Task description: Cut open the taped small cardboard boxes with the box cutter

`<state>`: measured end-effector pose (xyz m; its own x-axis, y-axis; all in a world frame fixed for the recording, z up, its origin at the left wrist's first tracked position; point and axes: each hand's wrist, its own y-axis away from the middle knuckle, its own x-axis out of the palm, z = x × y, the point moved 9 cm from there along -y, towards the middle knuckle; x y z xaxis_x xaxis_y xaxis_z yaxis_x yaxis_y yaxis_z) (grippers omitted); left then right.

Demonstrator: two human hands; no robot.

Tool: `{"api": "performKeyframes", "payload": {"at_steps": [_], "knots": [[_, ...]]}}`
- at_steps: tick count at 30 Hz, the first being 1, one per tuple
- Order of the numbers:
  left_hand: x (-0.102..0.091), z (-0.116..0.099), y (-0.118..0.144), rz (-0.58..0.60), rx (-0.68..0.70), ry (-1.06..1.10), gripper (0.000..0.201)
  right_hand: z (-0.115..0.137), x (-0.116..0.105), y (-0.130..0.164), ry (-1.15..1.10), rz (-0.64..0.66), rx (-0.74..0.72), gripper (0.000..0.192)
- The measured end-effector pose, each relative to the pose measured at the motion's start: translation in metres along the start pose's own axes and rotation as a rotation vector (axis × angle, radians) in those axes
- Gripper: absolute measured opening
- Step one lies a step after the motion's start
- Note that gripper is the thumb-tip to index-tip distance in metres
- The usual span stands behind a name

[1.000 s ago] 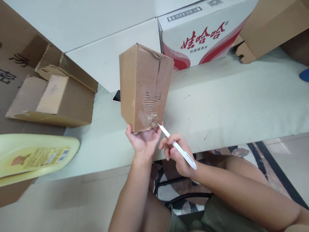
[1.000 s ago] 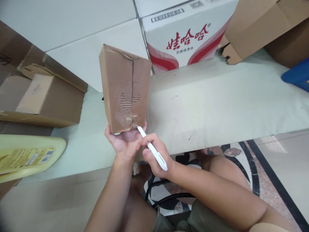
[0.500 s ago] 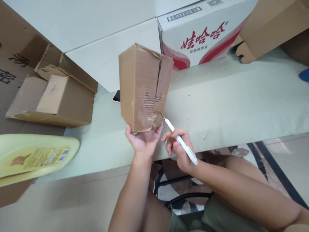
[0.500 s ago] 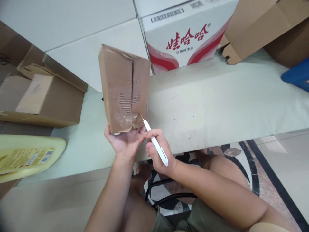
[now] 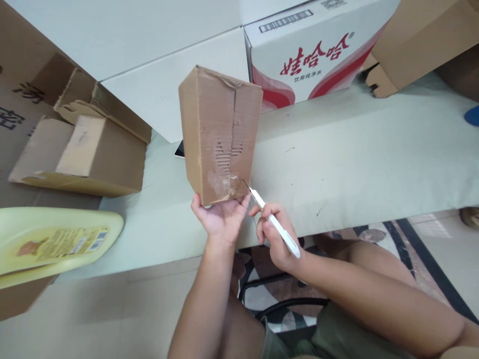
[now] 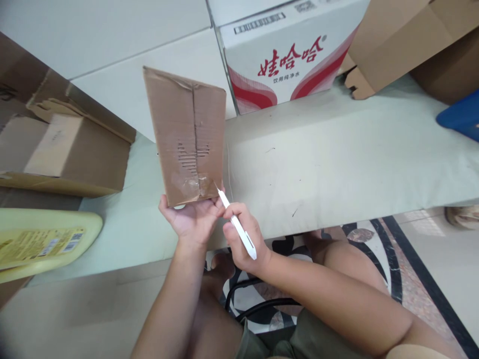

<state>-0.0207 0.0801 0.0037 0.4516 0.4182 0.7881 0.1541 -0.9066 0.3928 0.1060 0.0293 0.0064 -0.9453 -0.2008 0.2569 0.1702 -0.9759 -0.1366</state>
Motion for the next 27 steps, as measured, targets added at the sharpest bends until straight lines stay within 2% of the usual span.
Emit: {"api": "performKeyframes", "payload": {"at_steps": [4,8,14,17,24,27], "knots": [[0.001,-0.002,0.0,-0.007,0.02,-0.001,0.063,0.009,0.008,0.003,0.004,0.035,-0.108,0.017],[0.001,-0.004,0.0,-0.006,0.046,-0.006,0.06,0.013,0.009,0.002,0.014,0.039,-0.121,0.018],[0.0,-0.006,0.002,-0.064,0.063,0.04,0.051,0.02,0.009,0.003,0.094,0.07,-0.133,0.02],[-0.002,-0.005,0.001,-0.072,0.052,0.054,0.048,0.022,0.005,0.002,0.119,0.058,-0.144,0.019],[0.001,-0.007,0.003,0.009,0.038,-0.007,0.05,0.047,-0.005,-0.014,0.131,0.032,-0.259,0.007],[-0.001,-0.005,0.002,0.005,0.015,-0.037,0.053,0.054,-0.017,-0.022,0.14,-0.029,-0.289,0.008]]}}
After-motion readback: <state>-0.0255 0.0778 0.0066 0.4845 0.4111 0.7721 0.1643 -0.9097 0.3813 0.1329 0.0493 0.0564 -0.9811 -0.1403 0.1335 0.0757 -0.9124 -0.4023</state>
